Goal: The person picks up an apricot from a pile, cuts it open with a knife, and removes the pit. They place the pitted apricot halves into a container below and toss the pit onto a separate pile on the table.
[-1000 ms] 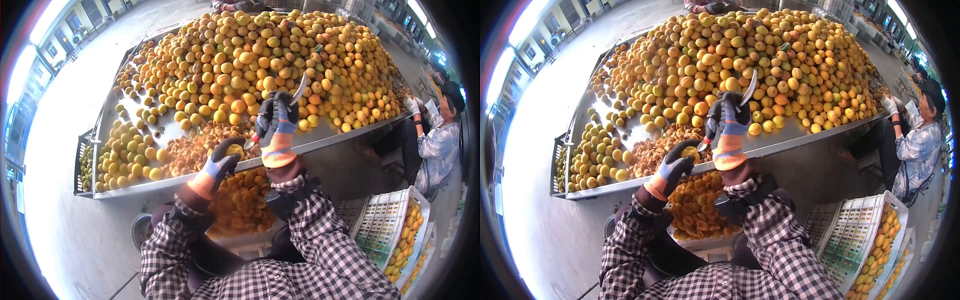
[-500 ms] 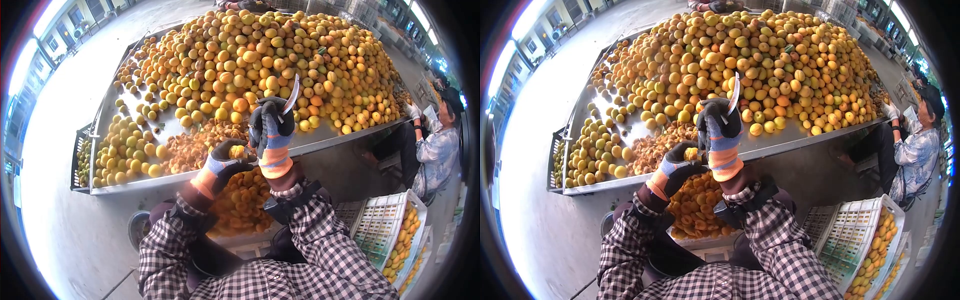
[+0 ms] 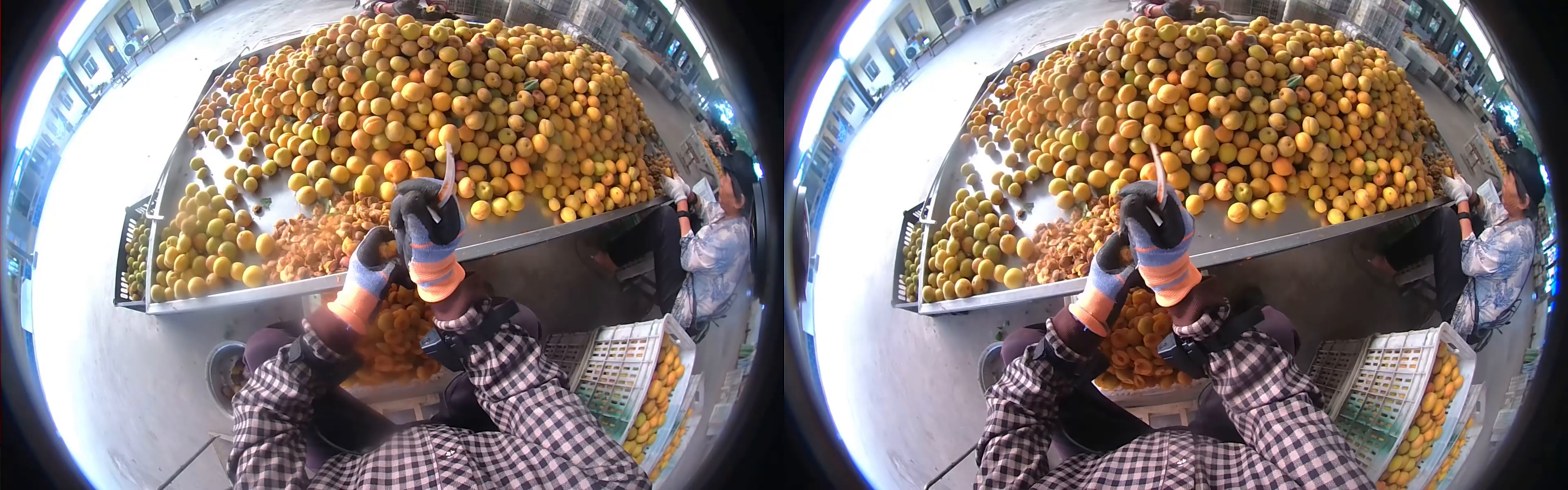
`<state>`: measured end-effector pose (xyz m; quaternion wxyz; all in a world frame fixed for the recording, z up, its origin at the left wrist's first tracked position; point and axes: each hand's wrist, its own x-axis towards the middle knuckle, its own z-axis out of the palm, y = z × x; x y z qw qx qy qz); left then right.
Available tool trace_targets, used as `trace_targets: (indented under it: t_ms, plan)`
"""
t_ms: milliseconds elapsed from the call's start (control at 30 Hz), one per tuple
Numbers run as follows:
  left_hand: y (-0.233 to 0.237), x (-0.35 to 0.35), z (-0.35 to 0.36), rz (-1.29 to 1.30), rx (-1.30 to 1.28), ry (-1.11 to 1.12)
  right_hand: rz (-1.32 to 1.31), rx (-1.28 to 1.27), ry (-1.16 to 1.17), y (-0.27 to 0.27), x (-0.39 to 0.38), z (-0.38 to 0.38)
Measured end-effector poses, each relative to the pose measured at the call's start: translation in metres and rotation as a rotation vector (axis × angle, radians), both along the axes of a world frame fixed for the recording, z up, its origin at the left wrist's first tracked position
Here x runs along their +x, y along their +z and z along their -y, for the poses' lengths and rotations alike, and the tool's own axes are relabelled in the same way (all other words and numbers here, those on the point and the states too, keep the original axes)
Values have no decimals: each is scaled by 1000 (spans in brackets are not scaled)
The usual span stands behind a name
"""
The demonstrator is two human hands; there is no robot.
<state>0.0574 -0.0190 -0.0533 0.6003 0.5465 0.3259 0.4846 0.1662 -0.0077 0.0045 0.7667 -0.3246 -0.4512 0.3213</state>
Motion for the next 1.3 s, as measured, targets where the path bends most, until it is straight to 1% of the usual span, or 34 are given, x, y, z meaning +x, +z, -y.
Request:
trace_targets:
  t_ms: [67,100,167,200,233,267,300,367,433,500,567,633,700,767,800,867,900,967,1100,1167,1300]
  plan:
    - [12,1,5,68,-85,-5,-137,-77,37,6,-5,-1]
    - [8,1,2,67,-84,-7,-138,-75,35,2,-6,-5]
    - [-5,0,-5,-147,190,50,-143,42,-44,-10,-6,-16]
    - [-3,0,-4,-147,190,50,-234,-64,-11,-2,-2,-14]
    - [-1,0,-1,-81,76,17,-325,-173,23,7,2,-12]
    - [2,0,1,-13,-38,-16,-383,-99,20,-6,5,-20]
    - [9,2,5,-11,-39,-16,-381,-100,20,-4,5,-20]
    - [24,4,12,-12,-152,1,-508,-286,-31,3,5,-19]
    - [25,4,11,-39,-147,-2,-553,-320,3,-1,11,-22]
    - [22,4,10,-65,-143,-7,-582,-447,-37,-5,14,-25]
    - [15,4,9,-114,-50,10,-605,-474,-55,-8,16,-27]
    - [18,6,10,-124,-52,14,-661,-620,-81,-5,19,-27]
    - [13,7,8,-133,-53,18,-649,-588,-54,-6,19,-23]
    - [-5,4,2,-219,131,41,-672,-653,-61,-7,20,-24]
    - [-1,5,4,-219,131,39,-672,-653,-63,-9,22,-25]
    - [7,5,7,-246,231,53,-785,-704,-72,-15,26,-30]
    - [11,5,7,-245,232,53,-785,-703,-72,-17,26,-30]
    - [19,4,6,-328,445,81,-839,-710,-47,-20,29,-30]
    - [26,3,9,-362,396,40,-874,-677,12,-33,33,-32]
    - [28,3,9,-344,390,26,-963,-685,106,-35,35,-33]
    - [30,3,7,-320,406,-5,-1027,-663,156,-39,38,-33]
